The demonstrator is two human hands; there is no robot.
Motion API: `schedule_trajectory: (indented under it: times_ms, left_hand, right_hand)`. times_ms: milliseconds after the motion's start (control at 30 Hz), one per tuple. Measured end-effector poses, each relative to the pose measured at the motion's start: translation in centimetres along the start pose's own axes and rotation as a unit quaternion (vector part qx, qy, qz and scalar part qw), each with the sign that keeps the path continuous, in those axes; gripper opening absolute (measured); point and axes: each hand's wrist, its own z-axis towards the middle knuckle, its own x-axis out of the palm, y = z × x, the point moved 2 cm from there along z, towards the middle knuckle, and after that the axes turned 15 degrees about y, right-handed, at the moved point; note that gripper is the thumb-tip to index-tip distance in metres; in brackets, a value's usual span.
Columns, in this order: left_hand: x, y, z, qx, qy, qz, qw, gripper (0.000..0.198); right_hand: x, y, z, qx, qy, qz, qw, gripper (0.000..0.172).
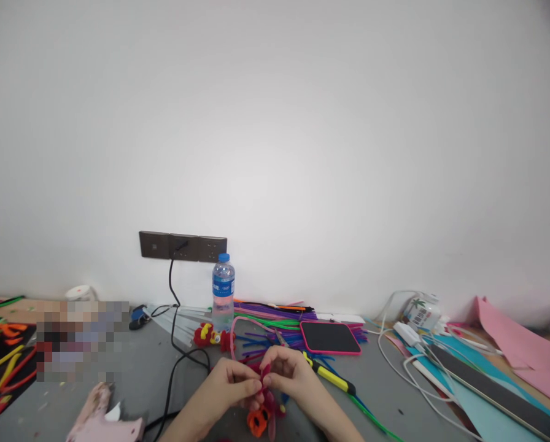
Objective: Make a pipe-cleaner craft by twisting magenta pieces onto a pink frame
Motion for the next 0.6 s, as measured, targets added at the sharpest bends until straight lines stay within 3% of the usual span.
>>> schedule_trajectory:
  times_ms: [267,600]
  left_hand:
    - [-0.09,0.17,0.52,0.041,0.008,0.077,0.996,0.034]
    - [-0.29,-0.09,0.76,0.046,-0.056,0.118,0.990,0.034]
  right_hand:
    - [-0.28,-0.09,0.21,-0.009,-0.022,-0.047,0.999,0.030]
    - [0.12,-0.43,0.44,-0.022,-0.082,-0.185,0.979,0.035]
